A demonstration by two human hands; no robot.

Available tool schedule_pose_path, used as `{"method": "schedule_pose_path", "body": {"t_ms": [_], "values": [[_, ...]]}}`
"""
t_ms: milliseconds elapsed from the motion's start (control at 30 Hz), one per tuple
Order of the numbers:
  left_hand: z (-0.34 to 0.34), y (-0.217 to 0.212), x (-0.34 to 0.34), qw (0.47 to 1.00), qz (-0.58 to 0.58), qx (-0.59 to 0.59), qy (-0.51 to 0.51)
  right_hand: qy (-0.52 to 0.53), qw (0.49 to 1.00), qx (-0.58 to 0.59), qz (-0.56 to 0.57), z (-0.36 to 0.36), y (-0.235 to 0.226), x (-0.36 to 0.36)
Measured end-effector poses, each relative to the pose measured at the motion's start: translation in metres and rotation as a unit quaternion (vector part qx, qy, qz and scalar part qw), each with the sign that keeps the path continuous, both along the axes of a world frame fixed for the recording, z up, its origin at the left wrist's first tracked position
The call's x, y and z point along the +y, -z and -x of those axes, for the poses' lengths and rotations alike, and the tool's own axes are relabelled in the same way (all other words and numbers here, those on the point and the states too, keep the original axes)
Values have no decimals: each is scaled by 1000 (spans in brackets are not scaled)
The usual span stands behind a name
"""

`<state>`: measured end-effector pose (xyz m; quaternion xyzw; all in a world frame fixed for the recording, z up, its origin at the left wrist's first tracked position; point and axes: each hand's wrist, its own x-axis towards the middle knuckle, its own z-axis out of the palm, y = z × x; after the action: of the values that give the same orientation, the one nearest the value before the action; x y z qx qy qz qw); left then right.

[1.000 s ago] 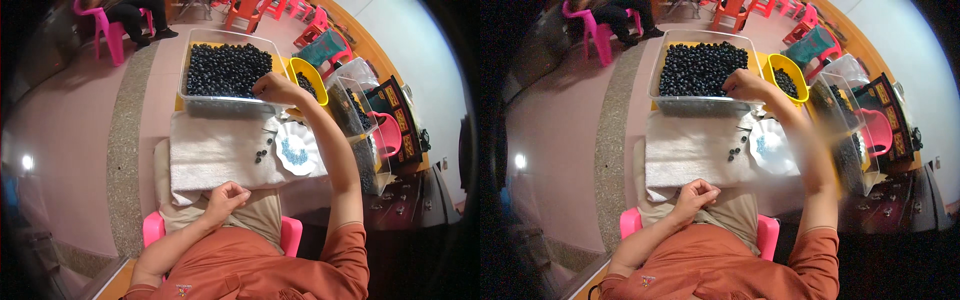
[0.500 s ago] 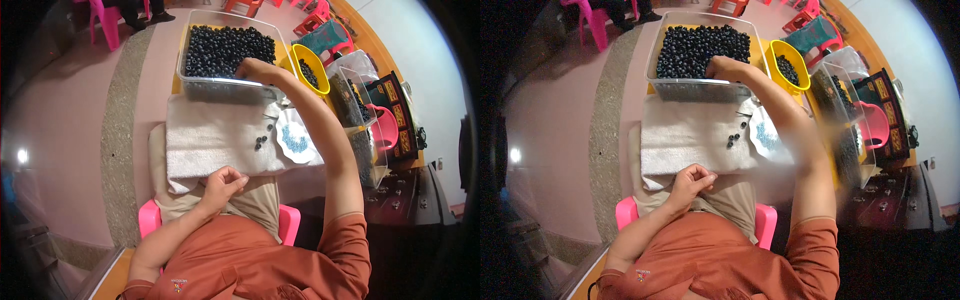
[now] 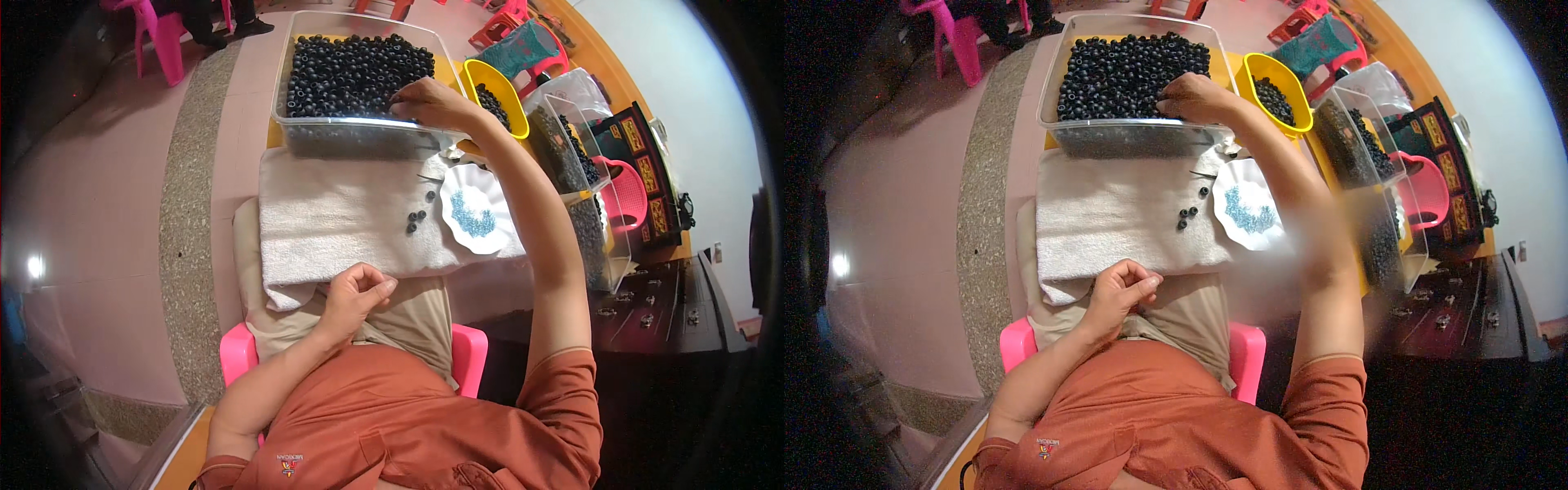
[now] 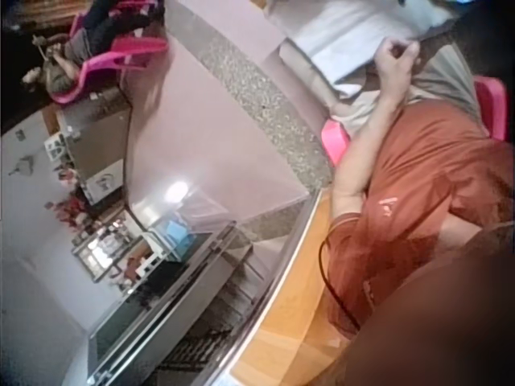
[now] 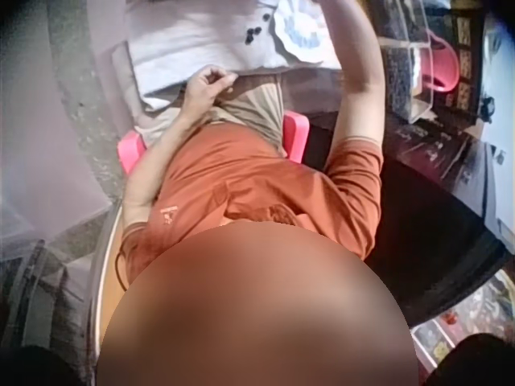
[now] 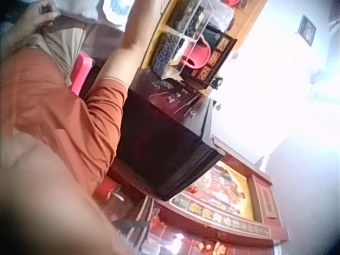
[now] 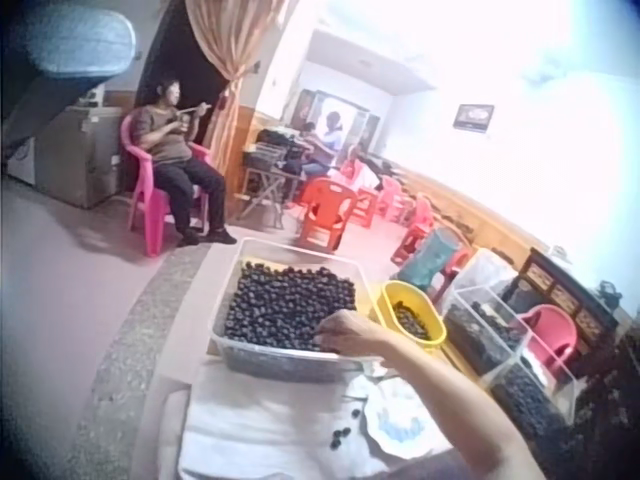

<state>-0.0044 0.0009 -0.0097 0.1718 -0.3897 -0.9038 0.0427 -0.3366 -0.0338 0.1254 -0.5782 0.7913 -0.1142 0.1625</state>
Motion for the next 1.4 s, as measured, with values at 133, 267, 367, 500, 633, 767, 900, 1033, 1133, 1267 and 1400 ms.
{"method": "schedule_pose_path", "body": {"t_ms": [133, 267, 367, 500, 633, 767, 900, 1033, 1133, 1267, 1400], "values": [[2, -6, 1, 1000, -3, -5, -8, -17, 995, 74, 67, -2, -7, 15], [2, -2, 0, 1000, -9, -10, -20, 65, 963, 80, 248, -50, -23, 38], [1, -1, -2, 1000, 8, -9, -19, 27, 966, 34, 254, -76, -17, 73], [-2, 0, -3, 1000, 6, -5, -5, -3, 995, 75, 59, -92, 5, 100], [2, 1, 3, 1000, 11, -6, -11, 4, 995, 99, 29, -83, 18, 112], [-1, -4, 1, 999, 23, -23, -4, -18, 994, 76, 78, -92, 7, 100], [0, -1, 0, 1000, 25, -11, -9, -37, 980, 21, 193, -101, -9, 80], [2, -8, -1, 999, 35, -11, -12, 12, 961, -21, 275, -88, -25, 59], [0, -4, -2, 1000, 21, -5, -2, 22, 966, -78, 246, -70, -33, 27], [0, 0, 2, 1000, 1, 2, 1, -110, 992, -55, 12, -38, -14, -25], [1, 0, 2, 1000, 2, -2, -17, -143, 974, -147, -93, -29, 7, -56]]}}
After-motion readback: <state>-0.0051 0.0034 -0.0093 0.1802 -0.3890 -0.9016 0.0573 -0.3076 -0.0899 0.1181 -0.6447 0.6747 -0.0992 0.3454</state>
